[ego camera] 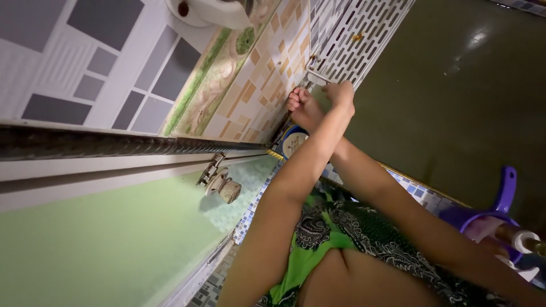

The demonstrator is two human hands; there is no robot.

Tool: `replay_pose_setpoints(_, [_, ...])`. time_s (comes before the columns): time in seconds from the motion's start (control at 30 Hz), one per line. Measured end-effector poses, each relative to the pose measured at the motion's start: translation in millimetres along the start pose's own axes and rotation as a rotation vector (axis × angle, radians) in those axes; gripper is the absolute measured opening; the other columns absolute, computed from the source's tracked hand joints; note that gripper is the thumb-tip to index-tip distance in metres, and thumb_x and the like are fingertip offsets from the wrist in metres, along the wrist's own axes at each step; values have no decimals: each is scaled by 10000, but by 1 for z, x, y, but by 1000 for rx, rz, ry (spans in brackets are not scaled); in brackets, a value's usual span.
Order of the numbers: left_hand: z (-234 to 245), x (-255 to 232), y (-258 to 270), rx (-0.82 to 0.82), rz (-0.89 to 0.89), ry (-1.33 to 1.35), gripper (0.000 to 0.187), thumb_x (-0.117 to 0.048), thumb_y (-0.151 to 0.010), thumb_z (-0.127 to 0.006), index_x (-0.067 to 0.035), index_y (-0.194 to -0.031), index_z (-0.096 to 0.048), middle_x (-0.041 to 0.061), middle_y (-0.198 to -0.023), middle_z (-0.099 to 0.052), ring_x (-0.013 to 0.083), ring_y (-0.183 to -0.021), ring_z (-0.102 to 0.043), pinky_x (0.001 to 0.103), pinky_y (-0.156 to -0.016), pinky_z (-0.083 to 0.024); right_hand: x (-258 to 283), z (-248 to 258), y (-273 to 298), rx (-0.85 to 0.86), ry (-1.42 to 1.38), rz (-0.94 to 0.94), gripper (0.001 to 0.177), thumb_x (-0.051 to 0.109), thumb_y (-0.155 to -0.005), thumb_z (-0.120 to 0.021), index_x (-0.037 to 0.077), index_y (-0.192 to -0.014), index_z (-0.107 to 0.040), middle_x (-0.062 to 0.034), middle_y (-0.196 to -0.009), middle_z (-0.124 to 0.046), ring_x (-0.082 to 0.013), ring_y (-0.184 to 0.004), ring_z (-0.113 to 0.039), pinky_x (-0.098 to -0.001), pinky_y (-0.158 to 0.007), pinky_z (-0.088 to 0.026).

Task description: The person cleans a plastic rack by rinsing pieces in a basin and then snapping the components together by hand.

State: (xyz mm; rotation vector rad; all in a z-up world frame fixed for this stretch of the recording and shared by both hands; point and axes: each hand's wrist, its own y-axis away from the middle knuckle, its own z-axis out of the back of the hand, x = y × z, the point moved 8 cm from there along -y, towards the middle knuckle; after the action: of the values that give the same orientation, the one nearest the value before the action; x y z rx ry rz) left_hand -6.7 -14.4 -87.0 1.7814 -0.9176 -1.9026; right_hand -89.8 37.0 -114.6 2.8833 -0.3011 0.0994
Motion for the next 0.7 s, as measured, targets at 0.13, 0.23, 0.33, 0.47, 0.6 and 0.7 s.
replay_pose_setpoints(0.13, [-2, 1, -2, -15, 9, -21, 912, -10, -836, -511, 113, -1574, 10, 405, -1522, -280, 453, -1416, -384, 442, -1172, -354, -8, -15, 16, 15, 114, 51, 247, 275, -1110, -479, 68, -979, -512, -46, -769, -471, -180, -678, -441, -327, -655, -410])
replay_pose_setpoints(0.23, [-3, 1, -3, -39, -39, 44, 925, -4, -801, -501, 140, -1559, 10, 403, -1510, -301, 446, -1402, -428, 429, -1169, -390, -21, -7, 38, -141, 133, -37, 220, 263, -1088, -458, 93, -955, -500, -43, -769, -481, -175, -640, -435, -335, -612, -403])
replay_pose_setpoints(0.33, [3, -4, 3, -55, -54, -36, 900, -4, -848, -532, 147, -1568, -15, 405, -1515, -293, 464, -1384, -422, 441, -1140, -402, -10, -13, 24, -156, 165, -7, 201, 244, -1106, -456, 87, -990, -504, -51, -786, -493, -170, -662, -439, -330, -633, -404])
replay_pose_setpoints(0.47, [2, -9, 14, 3, 37, 34, 906, 3, -797, -485, 111, -1555, 1, 352, -1481, -309, 417, -1235, -574, 413, -932, -561, 7, -20, 11, -147, 236, 82, 235, 267, -1097, -444, 86, -954, -491, -59, -758, -502, -190, -653, -452, -351, -630, -419])
replay_pose_setpoints(0.6, [1, -14, 15, -3, -2, 76, 904, 7, -815, -495, 120, -1560, 3, 364, -1462, -335, 388, -1179, -592, 372, -880, -569, -2, -20, 31, -134, 256, 6, 234, 249, -1109, -479, 60, -974, -513, -44, -773, -501, -168, -663, -447, -324, -633, -405])
replay_pose_setpoints(0.7, [3, -17, 19, -17, 22, 74, 886, 12, -811, -487, 112, -1562, -29, 385, -1446, -352, 392, -1147, -615, 382, -887, -579, -12, -22, 74, -107, 322, -25, 193, 209, -1106, -482, 62, -985, -513, -44, -799, -509, -158, -672, -452, -318, -623, -409])
